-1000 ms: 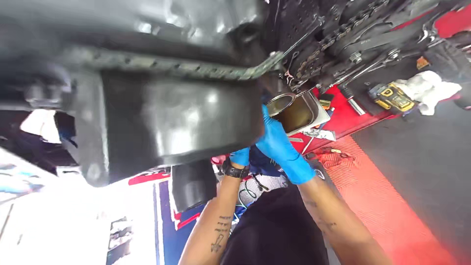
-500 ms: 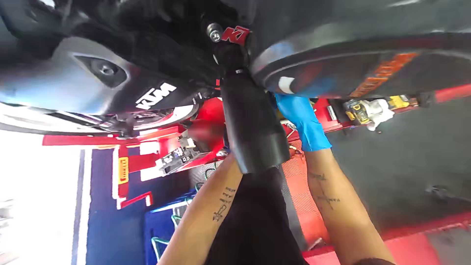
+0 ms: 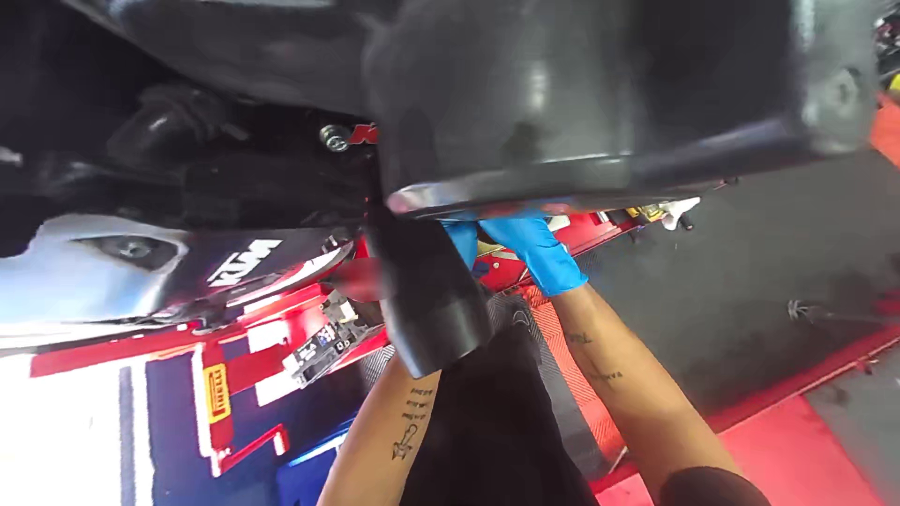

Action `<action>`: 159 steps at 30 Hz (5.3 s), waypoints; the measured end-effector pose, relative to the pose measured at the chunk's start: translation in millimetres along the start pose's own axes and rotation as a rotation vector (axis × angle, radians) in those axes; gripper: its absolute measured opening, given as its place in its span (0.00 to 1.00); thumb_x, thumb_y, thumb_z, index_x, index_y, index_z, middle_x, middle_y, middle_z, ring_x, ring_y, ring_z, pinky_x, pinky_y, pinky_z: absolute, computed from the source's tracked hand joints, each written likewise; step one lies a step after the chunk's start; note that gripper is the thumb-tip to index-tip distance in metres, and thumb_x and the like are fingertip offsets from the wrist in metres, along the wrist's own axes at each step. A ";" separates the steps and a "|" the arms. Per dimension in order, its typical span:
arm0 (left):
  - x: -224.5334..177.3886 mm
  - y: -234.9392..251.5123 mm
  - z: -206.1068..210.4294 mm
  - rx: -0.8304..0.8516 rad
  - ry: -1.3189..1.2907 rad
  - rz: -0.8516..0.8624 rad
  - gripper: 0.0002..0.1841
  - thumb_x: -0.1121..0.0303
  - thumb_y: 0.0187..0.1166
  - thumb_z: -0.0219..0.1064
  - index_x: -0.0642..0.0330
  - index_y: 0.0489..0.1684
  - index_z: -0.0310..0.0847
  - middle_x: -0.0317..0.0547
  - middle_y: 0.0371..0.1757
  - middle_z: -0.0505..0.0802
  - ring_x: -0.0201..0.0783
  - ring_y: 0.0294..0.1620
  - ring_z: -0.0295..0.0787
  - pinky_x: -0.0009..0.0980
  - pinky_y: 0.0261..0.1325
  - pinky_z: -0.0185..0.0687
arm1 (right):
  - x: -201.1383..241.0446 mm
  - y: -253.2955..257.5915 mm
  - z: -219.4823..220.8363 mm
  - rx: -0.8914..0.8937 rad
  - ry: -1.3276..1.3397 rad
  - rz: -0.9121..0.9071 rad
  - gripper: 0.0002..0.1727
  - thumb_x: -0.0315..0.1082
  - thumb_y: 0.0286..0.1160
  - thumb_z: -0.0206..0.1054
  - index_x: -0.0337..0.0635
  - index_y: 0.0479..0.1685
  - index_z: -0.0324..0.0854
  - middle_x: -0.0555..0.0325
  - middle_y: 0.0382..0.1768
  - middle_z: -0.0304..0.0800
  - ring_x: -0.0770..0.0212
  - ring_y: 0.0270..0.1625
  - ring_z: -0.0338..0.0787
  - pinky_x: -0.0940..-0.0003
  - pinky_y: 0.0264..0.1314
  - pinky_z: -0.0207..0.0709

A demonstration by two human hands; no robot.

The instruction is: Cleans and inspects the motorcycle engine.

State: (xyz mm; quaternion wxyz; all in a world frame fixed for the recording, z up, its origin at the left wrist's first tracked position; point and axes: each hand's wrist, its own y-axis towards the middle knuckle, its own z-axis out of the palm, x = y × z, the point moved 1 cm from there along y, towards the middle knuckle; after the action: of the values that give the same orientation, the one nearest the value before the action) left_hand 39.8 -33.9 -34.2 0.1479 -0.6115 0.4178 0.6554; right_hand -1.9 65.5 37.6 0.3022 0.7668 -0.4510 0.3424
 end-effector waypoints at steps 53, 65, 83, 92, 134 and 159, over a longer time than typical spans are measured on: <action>-5.3 -5.6 5.7 -0.084 -0.054 0.063 0.07 0.85 0.59 0.72 0.70 0.32 0.86 0.37 0.31 0.93 0.22 0.39 0.91 0.24 0.46 0.89 | -3.3 -4.4 -5.7 0.009 -0.134 -0.179 0.14 0.40 0.73 0.73 0.38 0.47 0.91 0.43 0.43 0.93 0.48 0.50 0.91 0.48 0.53 0.79; -6.1 9.7 -10.5 -0.091 0.115 0.127 0.06 0.83 0.66 0.69 0.79 0.38 0.86 0.51 0.36 0.93 0.30 0.42 0.92 0.27 0.54 0.87 | 1.2 -15.0 2.7 0.034 0.416 0.057 0.25 0.34 0.75 0.72 0.31 0.69 0.78 0.44 0.43 0.91 0.56 0.46 0.91 0.57 0.53 0.84; -31.0 20.0 -19.4 0.113 0.204 0.047 0.08 0.83 0.78 0.64 0.75 0.49 0.85 0.38 0.43 0.94 0.22 0.46 0.91 0.21 0.58 0.88 | -41.0 -18.0 110.7 -0.315 0.819 -0.118 0.46 0.64 0.81 0.59 0.29 0.82 0.67 0.45 0.63 0.90 0.61 0.45 0.91 0.58 0.48 0.86; -32.3 23.0 -14.6 0.060 0.204 0.024 0.05 0.83 0.77 0.66 0.71 0.44 0.86 0.34 0.34 0.94 0.23 0.38 0.91 0.21 0.50 0.89 | -48.7 -18.3 116.2 -0.268 0.973 -0.182 0.51 0.70 0.80 0.54 0.26 0.80 0.67 0.42 0.68 0.86 0.65 0.55 0.90 0.65 0.57 0.85; -46.5 30.6 -12.2 0.077 0.458 0.060 0.09 0.78 0.76 0.70 0.56 0.24 0.84 0.22 0.18 0.84 0.15 0.19 0.78 0.15 0.27 0.78 | -50.5 -28.6 99.5 -0.320 0.533 -0.080 0.53 0.75 0.80 0.41 0.30 0.78 0.75 0.44 0.65 0.91 0.53 0.57 0.95 0.54 0.59 0.86; -65.5 31.4 1.0 0.039 0.439 0.148 0.07 0.82 0.75 0.68 0.60 0.33 0.87 0.20 0.23 0.88 0.13 0.22 0.81 0.13 0.30 0.82 | -19.5 11.4 110.3 -0.235 1.896 0.470 0.12 0.23 0.85 0.57 0.27 0.58 0.82 0.60 0.18 0.84 0.78 0.10 0.67 0.83 0.10 0.61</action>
State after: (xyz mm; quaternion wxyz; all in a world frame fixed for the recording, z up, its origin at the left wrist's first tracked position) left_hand 30.6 -31.5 37.8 0.0169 -0.7042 0.4960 0.5077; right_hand 8.7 -14.9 -40.4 0.5373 0.0304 -0.1941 0.8202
